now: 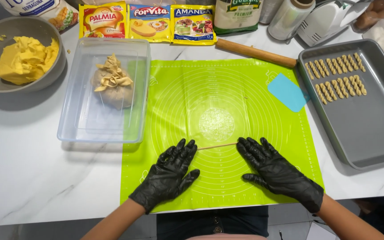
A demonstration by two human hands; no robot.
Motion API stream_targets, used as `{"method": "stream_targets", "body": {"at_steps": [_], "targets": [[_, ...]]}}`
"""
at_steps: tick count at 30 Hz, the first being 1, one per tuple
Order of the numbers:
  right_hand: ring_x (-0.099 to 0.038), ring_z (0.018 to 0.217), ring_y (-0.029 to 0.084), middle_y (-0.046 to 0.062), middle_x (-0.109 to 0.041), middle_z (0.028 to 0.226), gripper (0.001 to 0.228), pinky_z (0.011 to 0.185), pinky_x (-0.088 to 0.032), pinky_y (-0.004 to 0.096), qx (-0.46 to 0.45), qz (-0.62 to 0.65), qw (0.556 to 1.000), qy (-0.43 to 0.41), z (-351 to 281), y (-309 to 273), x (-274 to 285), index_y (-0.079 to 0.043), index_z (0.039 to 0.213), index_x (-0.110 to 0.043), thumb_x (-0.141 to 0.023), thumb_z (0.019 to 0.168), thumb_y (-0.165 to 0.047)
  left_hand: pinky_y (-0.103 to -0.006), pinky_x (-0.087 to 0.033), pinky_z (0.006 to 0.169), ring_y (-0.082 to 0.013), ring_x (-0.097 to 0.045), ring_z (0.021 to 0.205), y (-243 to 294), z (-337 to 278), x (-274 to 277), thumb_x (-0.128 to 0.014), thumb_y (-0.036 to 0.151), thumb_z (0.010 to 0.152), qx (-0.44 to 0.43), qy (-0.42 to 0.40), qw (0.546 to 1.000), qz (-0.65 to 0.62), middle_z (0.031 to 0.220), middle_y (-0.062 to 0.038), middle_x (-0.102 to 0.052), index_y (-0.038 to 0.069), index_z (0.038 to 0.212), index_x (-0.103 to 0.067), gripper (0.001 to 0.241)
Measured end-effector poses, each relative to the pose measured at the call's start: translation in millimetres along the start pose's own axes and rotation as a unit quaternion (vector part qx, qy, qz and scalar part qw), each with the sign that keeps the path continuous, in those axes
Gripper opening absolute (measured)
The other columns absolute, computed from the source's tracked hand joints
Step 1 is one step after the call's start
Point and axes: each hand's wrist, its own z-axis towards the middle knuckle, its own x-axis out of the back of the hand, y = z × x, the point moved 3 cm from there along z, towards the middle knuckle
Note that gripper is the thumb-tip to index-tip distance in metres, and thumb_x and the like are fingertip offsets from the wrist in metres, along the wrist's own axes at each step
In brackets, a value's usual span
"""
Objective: Rolling dough into thin ropes and twisting them into small decorative cookie shapes on a silicone mat before placing them on a tray.
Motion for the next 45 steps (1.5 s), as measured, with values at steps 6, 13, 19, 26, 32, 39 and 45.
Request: {"method": "stream_targets", "body": {"at_steps": [6,13,19,26,32,39,45], "targets": [[-0.038,0.147,0.037,0.02,-0.042,0.158,0.075,0.126,-0.016,0.051,-0.007,0.08,0.997,0.003,32,24,35,-0.008,0.157,-0.037,-0.046,0.104,-0.059,-0.0439,-0.023,0.119,-0.0328,-0.023,0.154,-31,33,22,-0.033,0.057,0.107,0.037,0.086,0.993,0.078,0.167,-0.013,-0.029,0.014,0.162,-0.027,0.07],[-0.061,0.123,0.035,0.012,-0.064,0.136,0.048,0.106,-0.05,0.047,0.028,0.113,0.99,0.081,61,51,20,-0.014,0.144,-0.058,-0.059,0.101,-0.035,-0.0456,-0.042,0.107,-0.0295,-0.051,0.136,-54,28,1,-0.046,0.045,0.104,0.037,0.051,0.993,0.102,0.144,-0.007,-0.057,0.029,0.156,-0.038,0.055],[-0.066,0.109,0.036,0.015,-0.069,0.111,0.024,0.097,-0.056,0.045,0.038,0.13,0.983,0.126,83,50,17,-0.007,0.113,-0.069,-0.069,0.097,-0.024,-0.038,-0.05,0.097,-0.0234,-0.061,0.106,-59,33,7,-0.057,0.017,0.095,-0.016,0.048,0.981,0.187,0.109,-0.002,-0.059,0.03,0.16,-0.032,0.07],[-0.067,0.1,0.03,0.008,-0.067,0.103,0.014,0.092,-0.056,0.045,0.081,-0.017,0.976,0.203,63,49,48,-0.01,0.101,-0.064,-0.066,0.099,-0.024,-0.0354,-0.045,0.101,-0.0228,-0.058,0.105,-42,41,25,-0.059,0.008,0.093,-0.007,0.028,0.995,0.094,0.109,0.0,-0.055,0.035,0.162,-0.026,0.081],[-0.066,0.107,0.025,0.005,-0.068,0.11,0.017,0.111,-0.047,0.046,0.041,-0.071,0.97,0.228,52,80,11,-0.015,0.106,-0.066,-0.067,0.099,-0.03,-0.0421,-0.046,0.1,-0.0268,-0.059,0.108,-34,65,-11,-0.053,0.018,0.1,-0.077,0.038,0.993,0.083,0.117,-0.005,-0.057,0.03,0.158,-0.033,0.063],[-0.065,0.116,0.031,0.015,-0.069,0.119,0.028,0.122,-0.038,0.051,0.013,-0.021,0.976,0.216,40,66,28,-0.006,0.122,-0.066,-0.062,0.103,-0.026,-0.0461,-0.039,0.107,-0.0268,-0.045,0.139,-41,57,18,-0.033,0.055,0.106,-0.014,0.084,0.992,0.095,0.153,-0.006,-0.044,0.026,0.16,-0.03,0.061],[-0.046,0.142,0.034,0.018,-0.049,0.153,0.068,0.127,-0.023,0.05,0.025,-0.003,0.989,0.146,22,4,26,-0.009,0.152,-0.047,-0.057,0.099,-0.051,-0.0463,-0.022,0.12,-0.031,-0.023,0.154,-30,47,4,-0.039,0.055,0.105,-0.044,0.1,0.991,0.079,0.168,-0.012,-0.027,0.017,0.16,-0.03,0.068]]}}
